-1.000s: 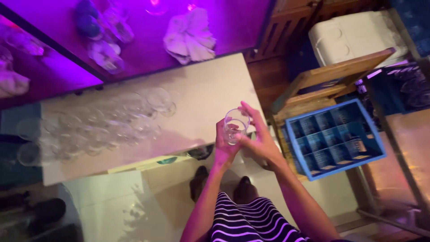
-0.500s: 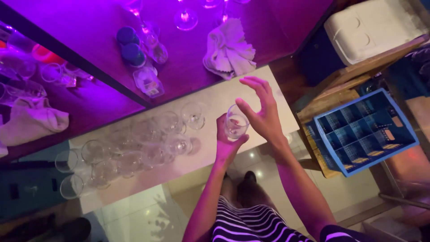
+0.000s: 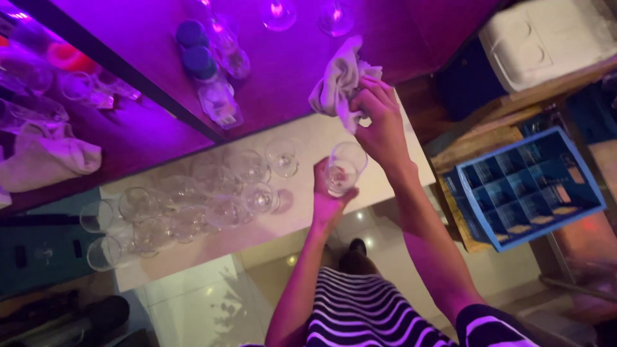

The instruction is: Polishing wine glasses with a cloth and arranging them neatly on a counter.

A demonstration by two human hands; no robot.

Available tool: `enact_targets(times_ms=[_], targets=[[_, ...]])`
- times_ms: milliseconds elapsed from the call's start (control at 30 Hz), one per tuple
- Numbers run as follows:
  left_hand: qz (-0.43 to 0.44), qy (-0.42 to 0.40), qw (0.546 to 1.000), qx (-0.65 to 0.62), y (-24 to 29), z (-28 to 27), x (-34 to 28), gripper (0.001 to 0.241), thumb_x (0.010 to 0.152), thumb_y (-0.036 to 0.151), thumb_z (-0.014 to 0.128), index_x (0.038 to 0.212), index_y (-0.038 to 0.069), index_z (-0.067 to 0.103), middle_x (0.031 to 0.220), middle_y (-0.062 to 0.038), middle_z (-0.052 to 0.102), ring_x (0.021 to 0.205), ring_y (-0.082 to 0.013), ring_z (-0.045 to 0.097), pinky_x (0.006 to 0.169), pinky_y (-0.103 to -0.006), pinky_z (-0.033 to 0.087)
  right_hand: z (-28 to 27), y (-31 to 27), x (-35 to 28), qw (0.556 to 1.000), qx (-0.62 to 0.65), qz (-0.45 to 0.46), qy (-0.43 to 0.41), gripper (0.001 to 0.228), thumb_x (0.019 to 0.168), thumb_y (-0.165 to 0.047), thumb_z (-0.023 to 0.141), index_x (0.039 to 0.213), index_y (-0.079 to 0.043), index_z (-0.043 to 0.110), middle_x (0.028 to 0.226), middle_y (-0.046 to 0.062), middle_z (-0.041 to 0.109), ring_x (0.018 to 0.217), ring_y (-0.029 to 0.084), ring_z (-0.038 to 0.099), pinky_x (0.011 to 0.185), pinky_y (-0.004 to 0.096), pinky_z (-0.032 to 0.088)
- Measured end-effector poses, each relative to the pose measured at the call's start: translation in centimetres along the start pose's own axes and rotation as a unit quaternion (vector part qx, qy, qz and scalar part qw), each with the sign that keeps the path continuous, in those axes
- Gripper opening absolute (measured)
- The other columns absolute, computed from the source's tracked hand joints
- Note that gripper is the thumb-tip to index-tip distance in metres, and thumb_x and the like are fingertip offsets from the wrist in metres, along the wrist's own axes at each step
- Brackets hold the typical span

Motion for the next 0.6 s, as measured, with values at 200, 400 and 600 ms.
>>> enact_targets(times_ms=[200, 400, 600], targets=[[-0.03, 0.027, 0.99, -0.138, 2.0, 0.6, -0.6, 0.084, 0.076, 0.002, 0.083, 0.146, 0.008, 0.036, 0.13, -0.007, 0.05, 0.101, -0.024, 0.062, 0.09, -0.0391, 0.06, -3.5, -1.2, -6.3, 0.968, 0.178, 0.177, 0.014, 0.028, 0.092, -0.006, 0.072, 0.119, -0.004, 0.066, 0.128, 0.012, 0.058, 0.114, 0.024, 0.062, 0.085, 0.036, 0.055], [0.091, 0.001, 0.982, -0.165, 5.0, 2.2, -1.4, 0.081, 0.095, 0.036, 0.072, 0.151, 0.014, 0.018, 0.136, -0.011, 0.05, 0.122, -0.0245, 0.058, 0.108, -0.0392, 0.047, -1.7, -2.3, -14.9, 0.984, 0.177, 0.022, -0.007, 0.04, 0.085, -0.026, 0.078, 0.119, -0.006, 0.069, 0.144, 0.02, 0.04, 0.134, 0.045, 0.046, 0.116, 0.052, 0.048], [-0.092, 0.038, 0.962, -0.256, 0.9, 5.4, -3.4, 0.064, 0.098, 0.052, 0.049, 0.147, 0.013, 0.039, 0.128, -0.011, 0.056, 0.097, -0.0268, 0.06, 0.076, -0.0378, 0.05, 1.7, 5.0, -16.5, 0.898, 0.25, 0.361, 0.021, 0.079, 0.098, -0.041, 0.058, 0.147, 0.015, 0.03, 0.142, 0.037, 0.045, 0.118, 0.038, 0.058, 0.095, 0.051, 0.055]])
Point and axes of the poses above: each hand's wrist, its own x-axis towards the middle knuckle, its own z-axis out of the palm, y = z × x, the point moved 4 cm from there along x, towards the middle knuckle
